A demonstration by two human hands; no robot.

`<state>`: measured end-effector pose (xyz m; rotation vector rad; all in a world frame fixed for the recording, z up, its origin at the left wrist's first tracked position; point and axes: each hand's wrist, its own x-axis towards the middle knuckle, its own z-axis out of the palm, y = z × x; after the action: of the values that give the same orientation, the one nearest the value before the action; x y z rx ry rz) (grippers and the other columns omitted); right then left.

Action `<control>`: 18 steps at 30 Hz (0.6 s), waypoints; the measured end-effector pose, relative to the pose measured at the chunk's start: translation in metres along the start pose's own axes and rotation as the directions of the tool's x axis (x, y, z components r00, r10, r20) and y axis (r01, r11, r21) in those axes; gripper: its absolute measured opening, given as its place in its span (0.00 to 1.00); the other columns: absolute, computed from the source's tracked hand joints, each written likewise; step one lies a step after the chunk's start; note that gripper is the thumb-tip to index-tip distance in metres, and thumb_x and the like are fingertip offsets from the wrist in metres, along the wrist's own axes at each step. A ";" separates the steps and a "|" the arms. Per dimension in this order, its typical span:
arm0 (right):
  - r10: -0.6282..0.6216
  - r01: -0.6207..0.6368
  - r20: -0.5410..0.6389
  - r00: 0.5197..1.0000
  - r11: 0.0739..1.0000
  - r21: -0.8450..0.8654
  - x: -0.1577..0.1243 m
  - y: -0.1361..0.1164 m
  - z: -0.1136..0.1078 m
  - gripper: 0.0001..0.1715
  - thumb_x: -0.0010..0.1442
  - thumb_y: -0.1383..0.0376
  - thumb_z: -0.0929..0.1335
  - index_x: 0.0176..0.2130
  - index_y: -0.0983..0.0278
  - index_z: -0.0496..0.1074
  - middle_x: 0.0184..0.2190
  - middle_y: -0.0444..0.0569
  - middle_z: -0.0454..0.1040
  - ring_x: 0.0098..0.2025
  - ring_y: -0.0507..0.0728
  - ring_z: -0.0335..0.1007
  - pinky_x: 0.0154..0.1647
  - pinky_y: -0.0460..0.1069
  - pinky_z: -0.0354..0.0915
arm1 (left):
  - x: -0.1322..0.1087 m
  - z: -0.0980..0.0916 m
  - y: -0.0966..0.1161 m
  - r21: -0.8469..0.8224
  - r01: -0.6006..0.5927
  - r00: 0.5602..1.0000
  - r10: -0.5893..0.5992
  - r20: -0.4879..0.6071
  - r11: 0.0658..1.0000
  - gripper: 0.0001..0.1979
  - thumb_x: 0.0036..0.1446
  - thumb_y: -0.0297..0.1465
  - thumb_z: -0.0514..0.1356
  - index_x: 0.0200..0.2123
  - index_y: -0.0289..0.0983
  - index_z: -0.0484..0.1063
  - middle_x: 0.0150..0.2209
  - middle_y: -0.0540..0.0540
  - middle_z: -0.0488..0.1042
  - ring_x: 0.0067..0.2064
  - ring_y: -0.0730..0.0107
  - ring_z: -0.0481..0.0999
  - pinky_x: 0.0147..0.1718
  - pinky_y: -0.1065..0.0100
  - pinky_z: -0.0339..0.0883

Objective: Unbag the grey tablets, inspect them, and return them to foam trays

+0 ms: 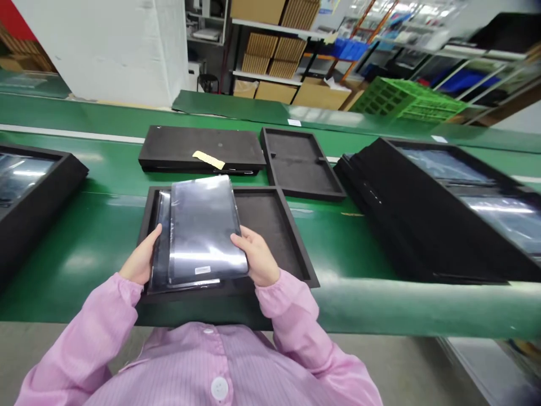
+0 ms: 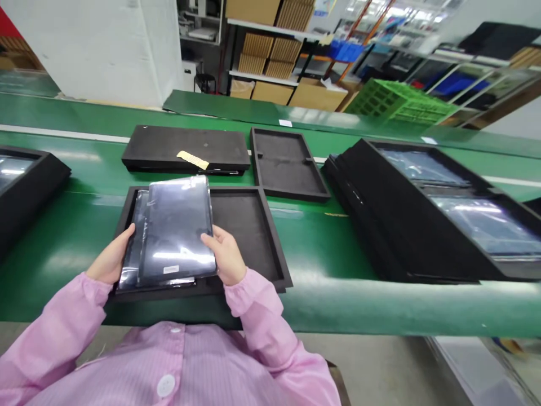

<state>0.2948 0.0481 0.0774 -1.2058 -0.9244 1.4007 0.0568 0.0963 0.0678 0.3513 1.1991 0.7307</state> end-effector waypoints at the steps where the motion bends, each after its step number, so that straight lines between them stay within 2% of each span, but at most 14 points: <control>1: 0.002 0.000 0.035 0.999 0.999 -0.043 0.002 0.007 0.008 0.26 0.52 0.49 0.70 0.41 0.66 0.73 0.36 0.53 0.80 0.34 0.58 0.78 0.34 0.50 0.71 | 0.000 0.000 -0.002 -0.015 -0.008 1.000 0.009 0.025 1.000 0.21 0.62 0.44 0.58 0.43 0.31 0.77 0.32 0.39 0.82 0.31 0.59 0.83 0.29 0.64 0.78; 3: -0.012 0.022 0.072 0.997 0.991 -0.129 0.003 0.016 0.018 0.27 0.54 0.47 0.68 0.42 0.66 0.72 0.37 0.54 0.80 0.37 0.59 0.78 0.37 0.51 0.72 | 0.001 0.000 -0.006 -0.009 -0.027 0.999 0.028 0.033 1.000 0.23 0.60 0.46 0.61 0.44 0.31 0.77 0.33 0.38 0.82 0.32 0.57 0.83 0.30 0.63 0.78; 6: -0.058 0.073 0.058 0.997 0.953 -0.293 0.006 0.020 0.025 0.23 0.57 0.49 0.66 0.42 0.64 0.70 0.41 0.54 0.79 0.42 0.59 0.76 0.45 0.52 0.70 | -0.001 0.001 -0.008 0.057 -0.061 0.998 0.062 -0.010 0.996 0.20 0.53 0.39 0.68 0.45 0.31 0.76 0.32 0.39 0.82 0.30 0.57 0.82 0.30 0.62 0.78; 8: -0.091 0.093 0.026 0.995 0.893 -0.440 0.010 0.017 0.025 0.18 0.58 0.50 0.66 0.37 0.62 0.70 0.36 0.50 0.78 0.40 0.58 0.75 0.44 0.52 0.67 | -0.003 0.003 -0.007 0.096 -0.118 0.991 0.123 -0.050 0.988 0.21 0.48 0.35 0.71 0.44 0.31 0.76 0.30 0.40 0.81 0.27 0.59 0.81 0.27 0.64 0.76; 10: -0.121 0.100 0.002 0.993 0.817 -0.568 0.015 0.009 0.023 0.17 0.56 0.52 0.70 0.28 0.61 0.66 0.24 0.44 0.71 0.32 0.57 0.71 0.38 0.51 0.64 | -0.007 0.004 -0.003 0.103 -0.221 0.970 0.229 -0.081 0.970 0.23 0.44 0.36 0.73 0.42 0.31 0.76 0.30 0.42 0.81 0.28 0.62 0.80 0.28 0.66 0.75; 11: -0.139 0.107 -0.002 0.990 0.773 -0.625 0.018 0.003 0.022 0.19 0.55 0.52 0.71 0.25 0.60 0.63 0.20 0.42 0.66 0.29 0.56 0.68 0.36 0.50 0.61 | -0.009 0.005 0.000 0.103 -0.297 0.948 0.306 -0.092 0.949 0.24 0.41 0.37 0.74 0.41 0.32 0.76 0.31 0.43 0.81 0.29 0.63 0.81 0.29 0.67 0.75; 13: -0.225 0.147 -0.001 0.974 0.641 -0.753 0.023 -0.011 0.021 0.25 0.54 0.51 0.72 0.21 0.60 0.58 0.17 0.41 0.60 0.26 0.56 0.65 0.33 0.49 0.58 | -0.012 0.006 0.005 0.117 -0.468 0.871 0.479 -0.109 0.876 0.25 0.36 0.38 0.76 0.39 0.33 0.77 0.33 0.44 0.82 0.33 0.64 0.81 0.35 0.67 0.76; 15: -0.392 0.208 -0.002 0.920 0.492 -0.846 0.028 -0.025 0.019 0.26 0.55 0.49 0.71 0.21 0.60 0.58 0.19 0.44 0.64 0.29 0.57 0.66 0.34 0.49 0.59 | -0.013 0.005 0.012 0.153 -0.599 0.781 0.616 -0.108 0.786 0.25 0.32 0.38 0.77 0.34 0.34 0.78 0.34 0.45 0.82 0.37 0.62 0.81 0.40 0.66 0.76; 16: -0.477 0.256 0.007 0.879 0.459 -0.851 0.030 -0.032 0.019 0.24 0.54 0.48 0.71 0.23 0.60 0.61 0.22 0.46 0.69 0.32 0.58 0.68 0.36 0.50 0.62 | -0.013 0.005 0.015 0.173 -0.633 0.752 0.652 -0.093 0.755 0.24 0.29 0.37 0.78 0.32 0.34 0.78 0.33 0.45 0.82 0.38 0.60 0.81 0.42 0.64 0.76; 17: -0.539 0.322 0.018 0.842 0.475 -0.819 0.033 -0.038 0.018 0.22 0.53 0.47 0.71 0.26 0.60 0.65 0.26 0.48 0.73 0.34 0.59 0.70 0.38 0.51 0.64 | -0.012 0.004 0.018 0.193 -0.641 0.747 0.662 -0.061 0.743 0.23 0.27 0.35 0.78 0.30 0.35 0.78 0.32 0.44 0.82 0.39 0.57 0.81 0.44 0.62 0.76; 18: -0.568 0.400 0.032 0.823 0.537 -0.743 0.035 -0.042 0.018 0.21 0.51 0.47 0.72 0.29 0.60 0.68 0.29 0.49 0.76 0.35 0.59 0.72 0.40 0.53 0.67 | -0.010 0.004 0.021 0.218 -0.629 0.762 0.647 -0.019 0.747 0.22 0.25 0.33 0.78 0.28 0.35 0.78 0.30 0.43 0.82 0.39 0.54 0.81 0.45 0.60 0.76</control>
<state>0.2867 0.0909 0.1153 -1.4645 -1.5999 0.3945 0.0520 0.1047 0.0890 0.9410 1.2470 1.2363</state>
